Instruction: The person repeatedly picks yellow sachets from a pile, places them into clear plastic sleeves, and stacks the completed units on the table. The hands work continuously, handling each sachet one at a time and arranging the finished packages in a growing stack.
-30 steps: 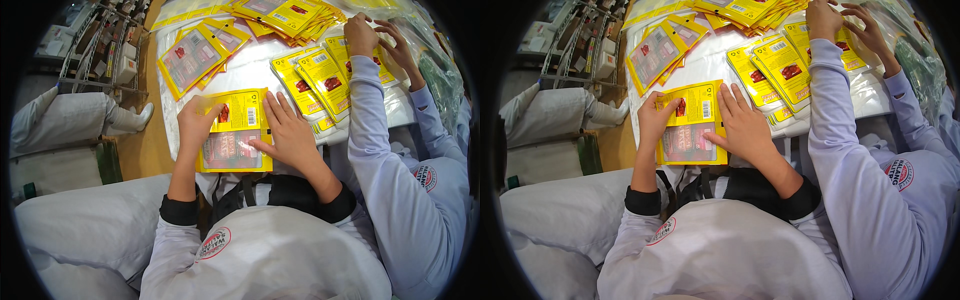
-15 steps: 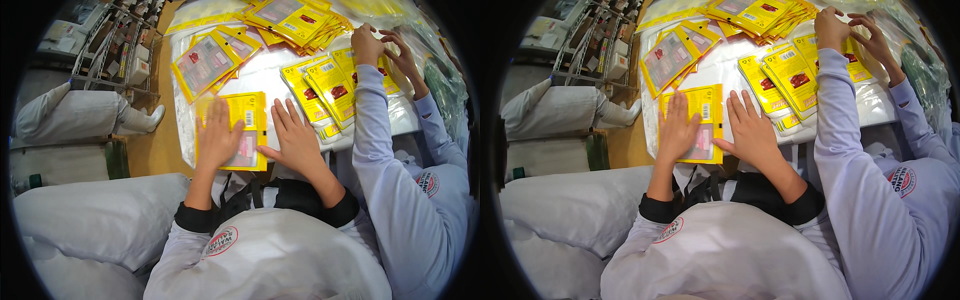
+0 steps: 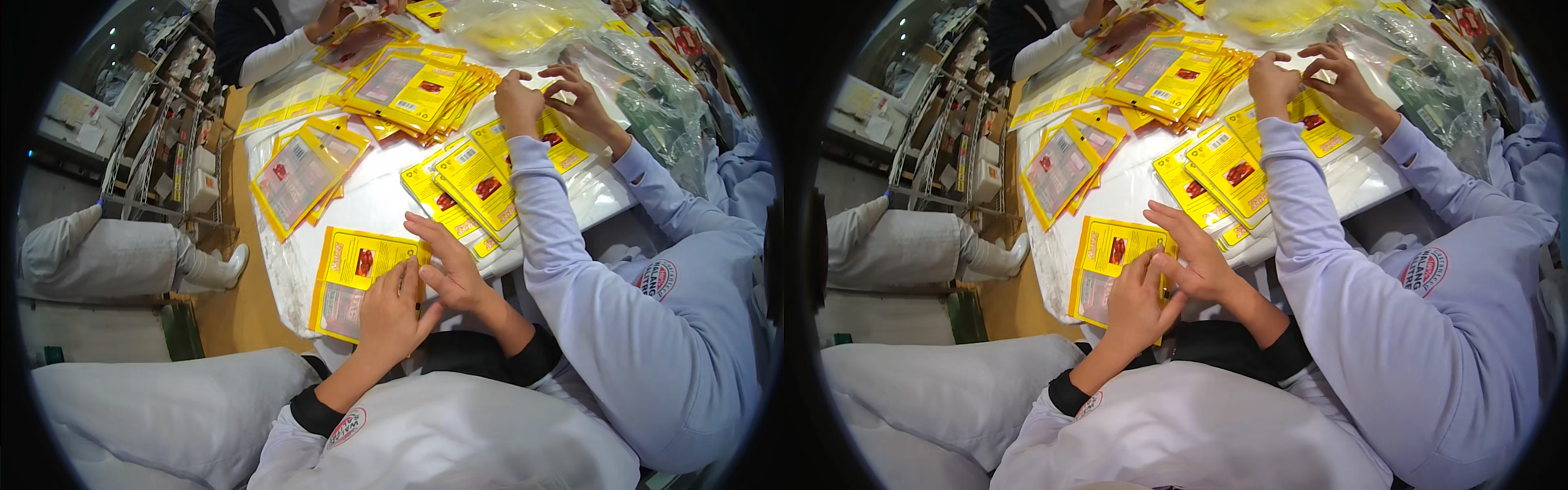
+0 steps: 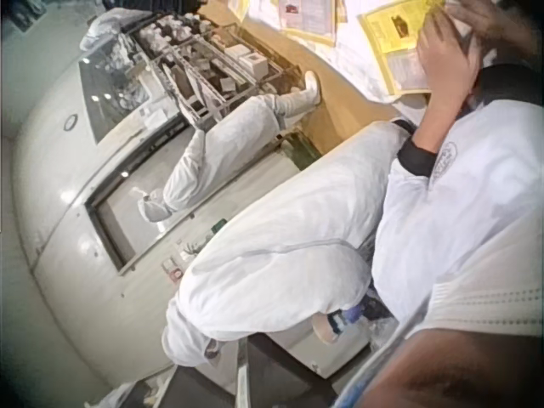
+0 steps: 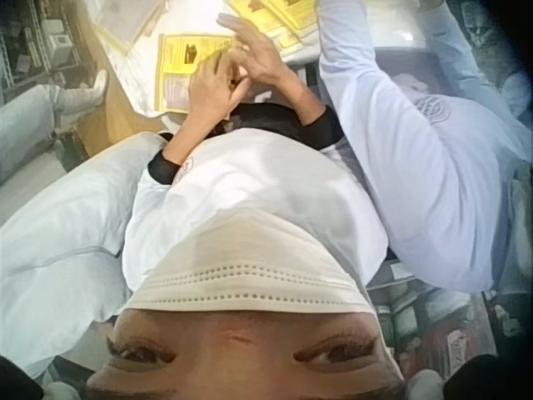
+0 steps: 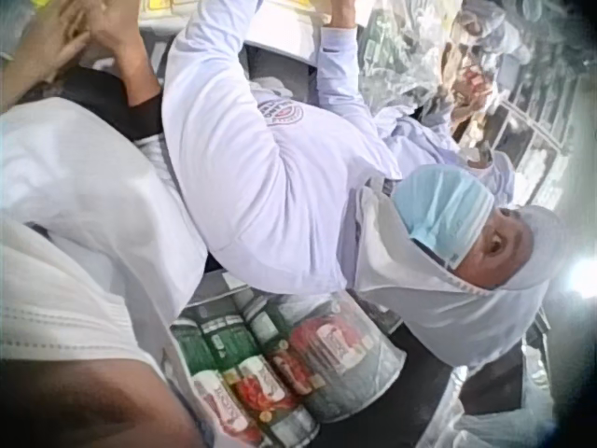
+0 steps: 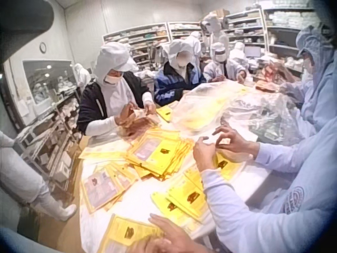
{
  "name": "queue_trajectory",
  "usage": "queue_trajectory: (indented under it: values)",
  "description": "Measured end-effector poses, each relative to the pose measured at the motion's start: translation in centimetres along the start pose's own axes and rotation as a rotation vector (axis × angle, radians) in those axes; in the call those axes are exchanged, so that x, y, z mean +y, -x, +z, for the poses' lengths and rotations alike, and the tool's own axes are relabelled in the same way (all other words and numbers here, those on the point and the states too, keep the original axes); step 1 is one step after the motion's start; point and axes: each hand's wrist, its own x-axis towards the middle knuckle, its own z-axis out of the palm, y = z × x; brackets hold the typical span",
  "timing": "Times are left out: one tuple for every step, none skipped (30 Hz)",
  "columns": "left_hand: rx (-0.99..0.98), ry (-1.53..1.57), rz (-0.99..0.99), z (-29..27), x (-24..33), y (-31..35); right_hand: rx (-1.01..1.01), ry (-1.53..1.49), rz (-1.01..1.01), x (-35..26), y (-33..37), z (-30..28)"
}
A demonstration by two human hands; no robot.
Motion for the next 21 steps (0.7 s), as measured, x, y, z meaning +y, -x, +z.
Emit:
queue_trajectory:
  values:
    - [-0.028, -0.069, 0.012, -0.2, 0.5, -0.4, 0.05, -0.058, 0.005, 0.3, 0.1, -0.4]
    - [-0.055, -0.138, 0.024, -0.6, 1.0, -0.7, 0.084, -0.22, 0.021, 0.6, 0.3, -0.4]
    - [-0.111, -0.133, -0.007, -1.1, 1.1, -0.8, 0.121, -0.381, 0.034, 1.1, 0.6, -0.3]
    - [-0.169, -0.118, -0.025, -1.7, 0.9, -1.0, 0.164, -0.529, 0.047, 1.5, 0.8, -0.5]
    - [-0.208, -0.1, -0.001, -2.8, 0.2, -1.1, 0.173, -0.585, 0.055, 1.8, 1.0, -0.5]
    - [-0.246, -0.075, 0.031, -4.5, -0.5, -1.9, 0.184, -0.63, 0.064, 1.9, 1.0, -0.5]
    - [-0.094, 0.012, 0.05, -6.5, -1.1, -2.9, 0.192, -0.64, 0.084, 2.1, 1.2, -0.8]
    - [0.049, 0.067, -0.066, -9.3, -0.9, -4.1, 0.192, -0.657, 0.105, 2.4, 1.3, -0.8]
    - [0.233, 0.073, -0.121, -12.1, -1.2, -5.2, 0.194, -0.664, 0.098, 2.3, 1.2, -0.5]
    - [0.466, 0.119, -0.063, -13.4, -2.9, -6.5, 0.205, -0.653, 0.102, 2.2, 1.4, -0.7]
    - [0.696, 0.221, -0.041, -14.6, -2.9, -7.6, 0.194, -0.656, 0.101, 1.8, 1.0, -0.2]
    - [0.921, 0.314, -0.018, -15.5, -2.6, -9.6, 0.186, -0.643, 0.097, 1.7, 1.1, -0.2]
    - [0.967, 0.182, 0.107, -15.3, -2.5, -11.9, 0.179, -0.633, 0.095, 1.8, 1.4, -0.6]
    - [1.01, 0.04, 0.232, -14.9, -2.6, -14.5, 0.178, -0.631, 0.083, 1.9, 1.3, -0.6]
    - [0.964, 0.005, 0.309, -14.1, -3.2, -17.2, 0.178, -0.625, 0.072, 1.9, 1.3, -0.7]
    - [0.914, -0.024, 0.357, -12.5, -3.4, -19.8, 0.179, -0.62, 0.065, 2.2, 1.4, -0.6]
    - [0.842, 0.049, 0.38, -10.4, -4.1, -22.3, 0.166, -0.608, 0.081, 2.3, 1.7, -0.9]
    - [0.788, 0.075, 0.417, -8.7, -5.9, -24.5, 0.151, -0.611, 0.081, 2.3, 1.4, -0.6]
    - [0.706, 0.057, 0.401, -6.6, -6.9, -26.2, 0.146, -0.602, 0.09, 2.4, 1.5, -0.8]
    - [0.612, 0.056, 0.341, -4.8, -8.7, -27.4, 0.128, -0.606, 0.091, 2.4, 1.3, -0.5]
    - [0.453, -0.066, 0.334, -2.9, -9.6, -28.0, 0.129, -0.599, 0.102, 2.4, 1.4, -0.6]
